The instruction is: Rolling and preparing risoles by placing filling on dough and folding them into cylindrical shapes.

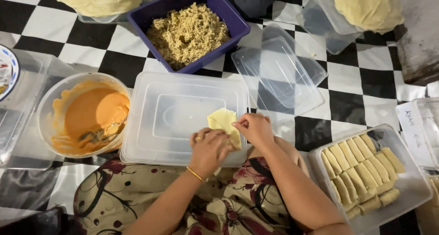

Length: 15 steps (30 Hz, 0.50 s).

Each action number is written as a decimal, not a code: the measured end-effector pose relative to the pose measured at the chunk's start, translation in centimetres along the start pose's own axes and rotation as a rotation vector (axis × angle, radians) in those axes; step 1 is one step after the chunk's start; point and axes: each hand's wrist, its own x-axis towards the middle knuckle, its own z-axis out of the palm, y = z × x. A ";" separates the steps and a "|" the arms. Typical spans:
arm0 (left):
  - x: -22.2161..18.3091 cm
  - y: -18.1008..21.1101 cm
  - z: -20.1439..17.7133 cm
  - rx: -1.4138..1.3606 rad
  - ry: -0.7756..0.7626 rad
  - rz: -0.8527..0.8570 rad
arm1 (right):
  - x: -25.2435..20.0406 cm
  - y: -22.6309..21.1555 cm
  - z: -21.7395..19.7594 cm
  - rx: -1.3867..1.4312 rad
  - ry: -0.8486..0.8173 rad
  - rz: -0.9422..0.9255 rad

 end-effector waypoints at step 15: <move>-0.9 0.9 -0.1 0.111 -0.238 0.098 | -0.3 0.6 0.5 -0.001 0.069 -0.082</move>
